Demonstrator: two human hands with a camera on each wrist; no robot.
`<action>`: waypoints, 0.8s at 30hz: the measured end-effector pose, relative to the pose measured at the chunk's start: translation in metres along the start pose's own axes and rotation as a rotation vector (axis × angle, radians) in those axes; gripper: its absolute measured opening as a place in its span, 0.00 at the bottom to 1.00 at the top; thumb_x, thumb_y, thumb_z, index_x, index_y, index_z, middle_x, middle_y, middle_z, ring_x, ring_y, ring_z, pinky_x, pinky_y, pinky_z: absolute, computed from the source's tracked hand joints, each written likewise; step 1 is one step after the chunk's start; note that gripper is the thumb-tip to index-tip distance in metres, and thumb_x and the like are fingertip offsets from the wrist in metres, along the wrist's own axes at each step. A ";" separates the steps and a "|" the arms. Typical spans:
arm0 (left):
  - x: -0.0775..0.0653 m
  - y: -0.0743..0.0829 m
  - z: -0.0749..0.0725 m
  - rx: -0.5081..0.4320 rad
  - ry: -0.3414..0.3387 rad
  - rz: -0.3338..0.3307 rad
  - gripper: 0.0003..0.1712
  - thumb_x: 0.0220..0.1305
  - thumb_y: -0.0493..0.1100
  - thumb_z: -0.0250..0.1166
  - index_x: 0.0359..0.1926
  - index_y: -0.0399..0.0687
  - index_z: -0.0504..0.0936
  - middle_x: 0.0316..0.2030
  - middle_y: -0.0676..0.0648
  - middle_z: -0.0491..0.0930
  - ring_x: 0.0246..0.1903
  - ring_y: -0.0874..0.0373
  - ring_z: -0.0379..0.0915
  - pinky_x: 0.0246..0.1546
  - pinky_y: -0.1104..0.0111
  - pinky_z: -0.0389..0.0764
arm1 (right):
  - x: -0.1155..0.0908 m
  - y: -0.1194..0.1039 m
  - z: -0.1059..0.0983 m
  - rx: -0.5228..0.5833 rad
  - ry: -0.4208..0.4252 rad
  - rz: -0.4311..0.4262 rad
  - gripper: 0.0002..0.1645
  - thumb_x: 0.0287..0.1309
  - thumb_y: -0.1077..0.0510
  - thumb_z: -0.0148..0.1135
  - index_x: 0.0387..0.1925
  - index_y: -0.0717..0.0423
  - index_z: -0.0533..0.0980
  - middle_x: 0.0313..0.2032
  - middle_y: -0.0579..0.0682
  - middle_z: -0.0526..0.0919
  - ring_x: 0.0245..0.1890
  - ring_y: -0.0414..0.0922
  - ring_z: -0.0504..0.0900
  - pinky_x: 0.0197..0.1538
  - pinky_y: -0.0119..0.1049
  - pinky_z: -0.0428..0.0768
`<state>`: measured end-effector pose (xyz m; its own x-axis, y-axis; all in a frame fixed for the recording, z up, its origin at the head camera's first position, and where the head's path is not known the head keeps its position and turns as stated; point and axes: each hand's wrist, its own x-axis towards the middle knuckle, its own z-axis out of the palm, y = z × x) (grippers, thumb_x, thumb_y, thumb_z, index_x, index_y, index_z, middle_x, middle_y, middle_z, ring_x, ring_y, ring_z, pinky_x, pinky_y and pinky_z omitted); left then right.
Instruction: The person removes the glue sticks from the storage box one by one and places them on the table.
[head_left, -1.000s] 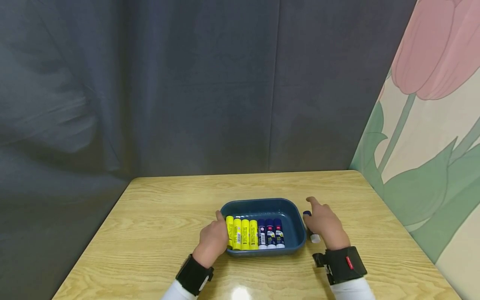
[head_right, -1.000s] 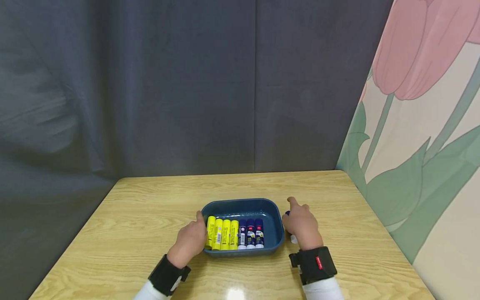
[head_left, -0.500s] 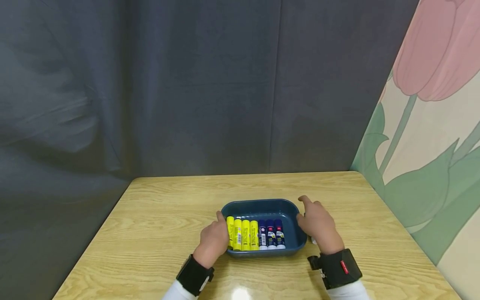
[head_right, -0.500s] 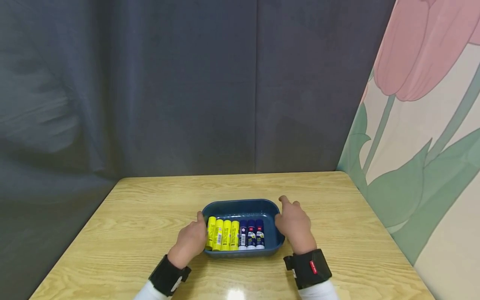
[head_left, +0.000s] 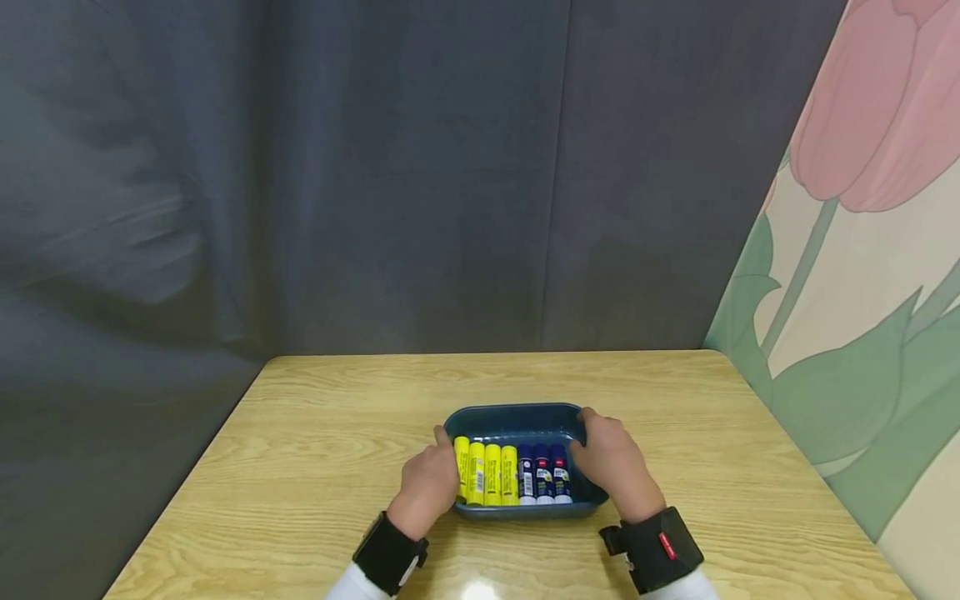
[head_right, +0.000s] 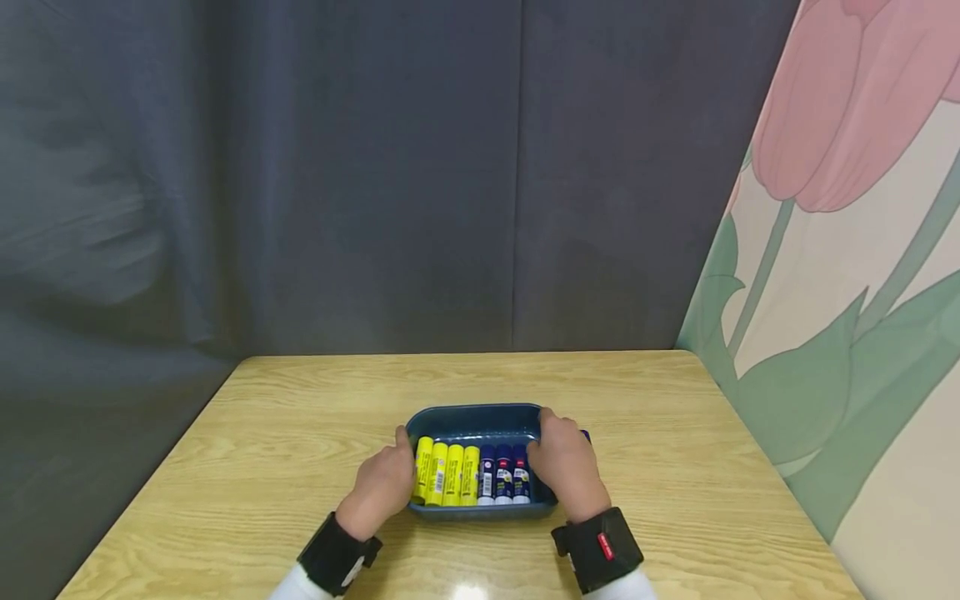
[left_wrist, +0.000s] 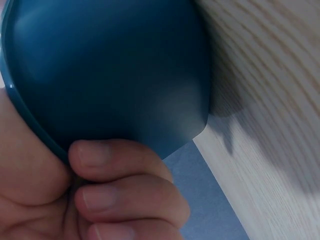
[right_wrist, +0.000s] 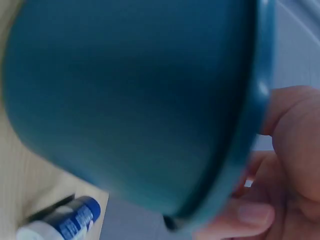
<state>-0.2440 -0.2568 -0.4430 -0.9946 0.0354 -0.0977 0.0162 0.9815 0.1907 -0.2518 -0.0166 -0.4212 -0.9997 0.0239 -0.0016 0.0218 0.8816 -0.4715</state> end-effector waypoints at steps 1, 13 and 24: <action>0.000 0.000 0.000 0.000 0.000 0.000 0.40 0.59 0.36 0.62 0.67 0.31 0.54 0.21 0.44 0.72 0.16 0.56 0.66 0.17 0.66 0.67 | 0.000 -0.002 0.002 -0.001 -0.009 0.003 0.30 0.55 0.58 0.63 0.57 0.68 0.68 0.50 0.68 0.77 0.48 0.61 0.78 0.44 0.55 0.77; -0.001 0.000 -0.001 -0.005 0.015 0.000 0.39 0.59 0.36 0.62 0.67 0.30 0.54 0.17 0.45 0.69 0.15 0.55 0.65 0.17 0.66 0.66 | -0.001 -0.008 0.022 -0.034 -0.059 -0.032 0.29 0.52 0.57 0.65 0.52 0.71 0.71 0.47 0.67 0.79 0.42 0.54 0.80 0.45 0.54 0.77; 0.000 0.000 -0.001 -0.001 0.001 -0.010 0.40 0.58 0.36 0.63 0.68 0.31 0.54 0.17 0.45 0.69 0.15 0.55 0.65 0.17 0.66 0.67 | -0.001 -0.009 0.030 -0.026 -0.159 0.020 0.31 0.52 0.60 0.63 0.56 0.70 0.68 0.47 0.67 0.78 0.36 0.51 0.80 0.40 0.51 0.79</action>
<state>-0.2442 -0.2567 -0.4423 -0.9948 0.0257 -0.0981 0.0066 0.9816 0.1910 -0.2514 -0.0389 -0.4433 -0.9879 -0.0317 -0.1515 0.0399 0.8937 -0.4469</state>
